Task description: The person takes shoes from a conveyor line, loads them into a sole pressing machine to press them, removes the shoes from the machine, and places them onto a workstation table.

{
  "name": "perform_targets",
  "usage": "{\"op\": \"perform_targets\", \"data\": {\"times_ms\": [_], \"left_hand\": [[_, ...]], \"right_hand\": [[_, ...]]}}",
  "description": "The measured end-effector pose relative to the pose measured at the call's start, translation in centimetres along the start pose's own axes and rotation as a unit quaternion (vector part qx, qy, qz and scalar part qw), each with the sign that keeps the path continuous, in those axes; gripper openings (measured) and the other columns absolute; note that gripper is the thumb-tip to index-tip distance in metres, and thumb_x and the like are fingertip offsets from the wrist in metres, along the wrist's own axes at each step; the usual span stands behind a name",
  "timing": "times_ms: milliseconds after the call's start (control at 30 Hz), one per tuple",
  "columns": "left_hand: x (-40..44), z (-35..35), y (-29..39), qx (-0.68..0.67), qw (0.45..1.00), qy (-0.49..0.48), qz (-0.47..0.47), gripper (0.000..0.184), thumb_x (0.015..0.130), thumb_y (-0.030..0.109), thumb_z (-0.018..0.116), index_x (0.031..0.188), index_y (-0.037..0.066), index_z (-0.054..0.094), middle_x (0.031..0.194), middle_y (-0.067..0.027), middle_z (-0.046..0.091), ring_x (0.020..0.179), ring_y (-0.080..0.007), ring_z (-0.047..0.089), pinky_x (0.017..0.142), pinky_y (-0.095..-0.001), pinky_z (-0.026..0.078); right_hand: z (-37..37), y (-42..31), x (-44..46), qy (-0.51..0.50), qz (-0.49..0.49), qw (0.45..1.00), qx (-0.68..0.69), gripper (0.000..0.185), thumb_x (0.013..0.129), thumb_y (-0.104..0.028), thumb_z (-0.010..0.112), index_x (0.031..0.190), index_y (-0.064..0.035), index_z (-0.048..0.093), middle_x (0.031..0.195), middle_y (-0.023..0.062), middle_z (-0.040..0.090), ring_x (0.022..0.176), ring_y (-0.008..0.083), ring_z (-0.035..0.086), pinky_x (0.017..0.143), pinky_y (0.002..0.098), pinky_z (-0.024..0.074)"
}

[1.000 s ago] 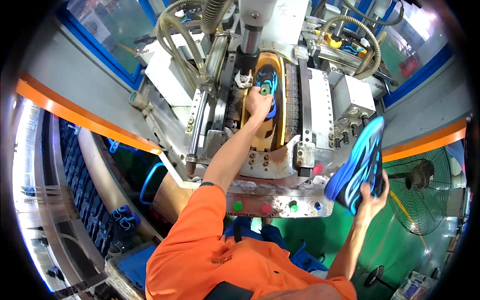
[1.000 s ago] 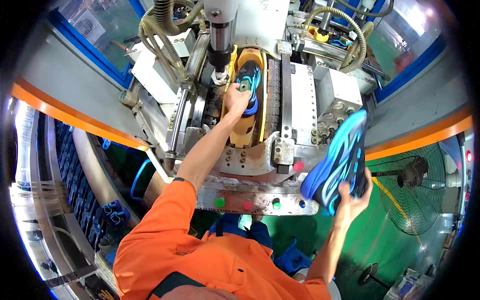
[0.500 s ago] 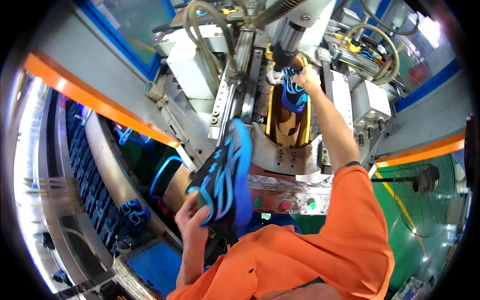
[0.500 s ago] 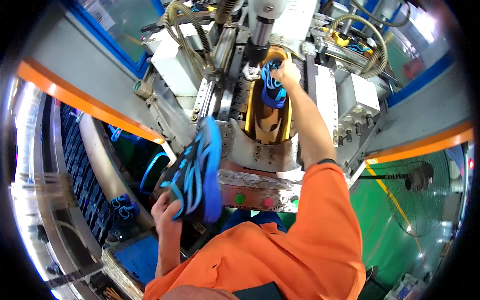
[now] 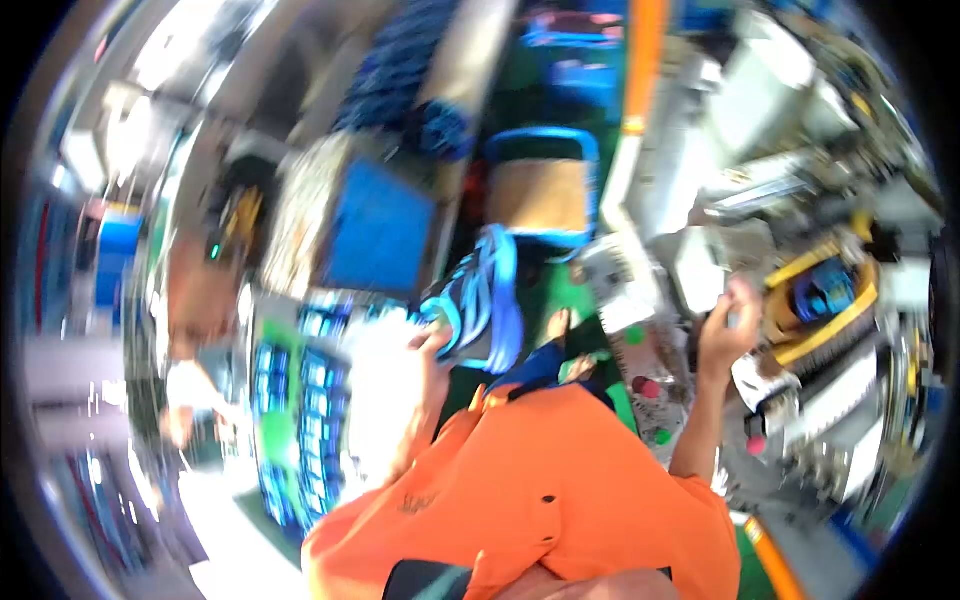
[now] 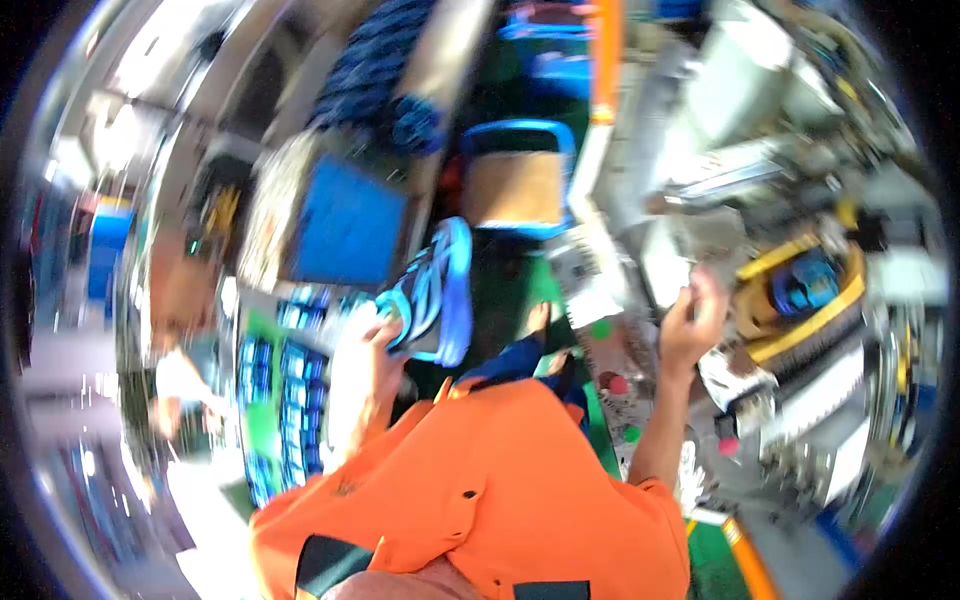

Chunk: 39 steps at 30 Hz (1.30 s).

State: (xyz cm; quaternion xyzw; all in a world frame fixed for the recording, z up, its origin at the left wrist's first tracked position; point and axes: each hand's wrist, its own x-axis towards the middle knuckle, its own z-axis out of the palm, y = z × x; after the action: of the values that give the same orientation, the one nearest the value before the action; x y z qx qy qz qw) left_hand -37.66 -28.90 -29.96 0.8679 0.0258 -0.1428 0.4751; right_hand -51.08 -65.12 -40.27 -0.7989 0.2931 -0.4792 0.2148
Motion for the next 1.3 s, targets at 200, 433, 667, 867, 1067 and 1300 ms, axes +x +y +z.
{"op": "perform_targets", "data": {"times_ms": [200, 433, 667, 867, 1067, 1300], "left_hand": [[-2.7, -2.4, -10.8, -0.401, 0.880, 0.101, -0.234, 0.024, 0.079, 0.014, 0.069, 0.100, 0.002, 0.065, 0.094, -0.0061, 0.066, 0.087, -0.0177, 0.061, 0.073, -0.0359, 0.051], [-5.0, -11.2, -17.3, -0.440, 0.811, 0.302, -0.239, 0.019, 0.080, 0.013, 0.066, 0.096, 0.002, 0.067, 0.091, -0.0069, 0.068, 0.083, -0.0188, 0.064, 0.070, -0.0336, 0.051], [5.7, -22.0, -32.6, -0.409, 0.748, 0.472, -0.224, 0.038, 0.066, 0.011, 0.080, 0.096, -0.006, 0.064, 0.082, -0.0109, 0.064, 0.065, -0.0217, 0.065, 0.050, -0.0329, 0.057], [16.3, -28.7, -43.2, -0.199, 0.792, 0.548, -0.183, 0.040, 0.064, 0.019, 0.080, 0.091, -0.007, 0.066, 0.084, -0.0162, 0.068, 0.074, -0.0239, 0.065, 0.073, -0.0347, 0.051], [21.4, -26.8, -47.3, -0.086, 0.796, 0.581, -0.147, 0.041, 0.074, 0.022, 0.073, 0.103, -0.004, 0.059, 0.085, -0.0232, 0.066, 0.078, -0.0366, 0.066, 0.073, -0.0399, 0.051], [19.9, -28.5, -45.4, -0.159, 0.819, 0.496, -0.239, 0.040, 0.074, 0.025, 0.076, 0.098, -0.002, 0.058, 0.076, -0.0191, 0.064, 0.067, -0.0295, 0.063, 0.064, -0.0382, 0.049]], "right_hand": [[10.9, 3.8, -13.6, -0.240, -0.061, 0.968, -0.048, 0.020, 0.086, -0.003, 0.056, 0.103, -0.0060, 0.064, 0.100, 0.0149, 0.061, 0.092, 0.0341, 0.060, 0.074, 0.0378, 0.0514], [13.2, -3.0, -5.8, -0.148, -0.066, 0.986, 0.036, 0.022, 0.087, -0.005, 0.059, 0.108, -0.0021, 0.064, 0.081, 0.0099, 0.057, 0.064, 0.0208, 0.053, 0.059, 0.0321, 0.0454], [23.7, -30.7, 5.5, -0.168, -0.224, 0.914, 0.293, 0.015, 0.085, 0.008, 0.058, 0.097, 0.0025, 0.064, 0.102, 0.0125, 0.063, 0.085, 0.0189, 0.061, 0.069, 0.0263, 0.0504], [28.5, -60.4, 9.0, -0.153, -0.488, 0.797, 0.322, 0.017, 0.078, 0.009, 0.063, 0.093, 0.0003, 0.064, 0.093, 0.0080, 0.064, 0.078, 0.0149, 0.060, 0.065, 0.0237, 0.0467], [42.7, -80.0, 9.5, -0.282, -0.525, 0.780, 0.192, 0.030, 0.082, -0.022, 0.069, 0.105, -0.0019, 0.066, 0.098, 0.0107, 0.069, 0.082, 0.0172, 0.066, 0.070, 0.0289, 0.0502], [65.8, -93.7, 12.5, -0.409, -0.435, 0.802, 0.000, 0.097, 0.073, -0.062, 0.070, 0.141, -0.0007, 0.038, 0.094, 0.0155, 0.067, 0.064, 0.0167, 0.058, 0.049, 0.0302, 0.0432]]}}
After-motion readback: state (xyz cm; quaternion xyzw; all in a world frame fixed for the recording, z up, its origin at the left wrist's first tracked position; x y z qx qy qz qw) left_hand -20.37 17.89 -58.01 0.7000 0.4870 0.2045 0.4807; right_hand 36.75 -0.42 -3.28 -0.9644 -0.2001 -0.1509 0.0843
